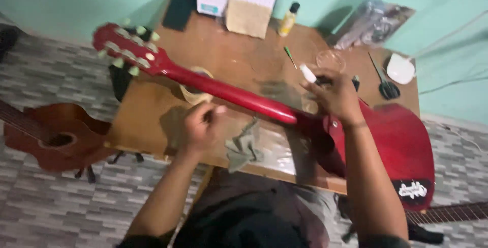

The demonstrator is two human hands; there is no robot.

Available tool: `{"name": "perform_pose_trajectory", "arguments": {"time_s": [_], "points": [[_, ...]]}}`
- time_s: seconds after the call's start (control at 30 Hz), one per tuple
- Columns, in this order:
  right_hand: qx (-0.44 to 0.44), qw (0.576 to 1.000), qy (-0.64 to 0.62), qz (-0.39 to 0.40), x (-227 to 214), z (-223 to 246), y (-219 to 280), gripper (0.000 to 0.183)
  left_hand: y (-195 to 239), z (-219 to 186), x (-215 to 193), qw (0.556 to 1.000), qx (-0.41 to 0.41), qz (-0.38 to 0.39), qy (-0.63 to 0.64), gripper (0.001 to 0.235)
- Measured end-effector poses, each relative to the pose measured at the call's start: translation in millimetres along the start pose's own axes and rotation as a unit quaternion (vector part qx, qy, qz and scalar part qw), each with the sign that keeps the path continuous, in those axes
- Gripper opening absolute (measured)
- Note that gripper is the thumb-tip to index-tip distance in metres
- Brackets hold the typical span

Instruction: The person cleans the back of a red electric guitar using a small bottle of liquid and a cloth. They apply the liquid to the guitar's body and neck and wipe the surfaces thoroughly with the cloth.

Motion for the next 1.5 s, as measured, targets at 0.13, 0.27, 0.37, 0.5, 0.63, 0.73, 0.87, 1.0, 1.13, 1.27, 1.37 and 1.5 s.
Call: {"name": "perform_pose_trajectory", "arguments": {"time_s": [0.13,0.27,0.37,0.5,0.63,0.73,0.87,1.0,1.13,1.27,1.37,1.5], "points": [[-0.03,0.999,-0.027,0.022,26,-52,-43,0.037,3,-43,72,0.976,0.026,0.164,-0.143,0.026],[-0.017,0.989,0.123,0.086,52,-56,-50,0.033,38,-10,106,0.823,-0.151,0.416,-0.355,0.033],[-0.052,0.98,0.168,0.094,68,-72,-60,0.037,44,-8,107,0.822,-0.163,0.412,-0.359,0.023],[-0.052,0.986,0.134,0.089,59,-61,-56,0.055,38,-25,106,0.89,-0.176,0.353,-0.227,0.012],[-0.042,0.989,0.124,0.075,41,-48,-39,0.074,32,-40,107,0.892,-0.206,0.367,-0.164,0.017],[-0.079,0.991,0.102,0.015,7,0,-1,0.084,38,-34,106,0.894,-0.235,0.365,-0.109,0.019],[-0.091,0.993,0.051,-0.05,-14,32,56,0.051,36,-41,103,0.905,-0.238,0.352,-0.016,0.018],[-0.097,0.993,-0.054,0.032,39,35,110,0.042,24,-61,93,0.902,-0.144,0.377,-0.154,0.015],[-0.039,0.993,-0.088,0.068,82,24,121,0.052,7,-79,83,0.912,-0.189,0.344,-0.121,0.017],[-0.041,0.972,-0.229,0.039,78,32,117,0.064,23,-56,106,0.887,-0.234,0.399,-0.012,0.025],[-0.047,0.958,-0.284,-0.001,61,29,114,0.041,21,-62,118,0.893,-0.203,0.402,0.016,0.026],[-0.013,0.943,-0.324,-0.071,43,8,128,0.022,21,-81,130,0.892,-0.173,0.418,0.004,0.031]]}}
Point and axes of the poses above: each hand's wrist, its own y-axis away from the middle knuckle, its own x-axis out of the palm, z = x × y, the point moved 9 cm from there along -y, towards the middle knuckle, and after that the axes turned 1 degree about -x, right-handed, at the moved point
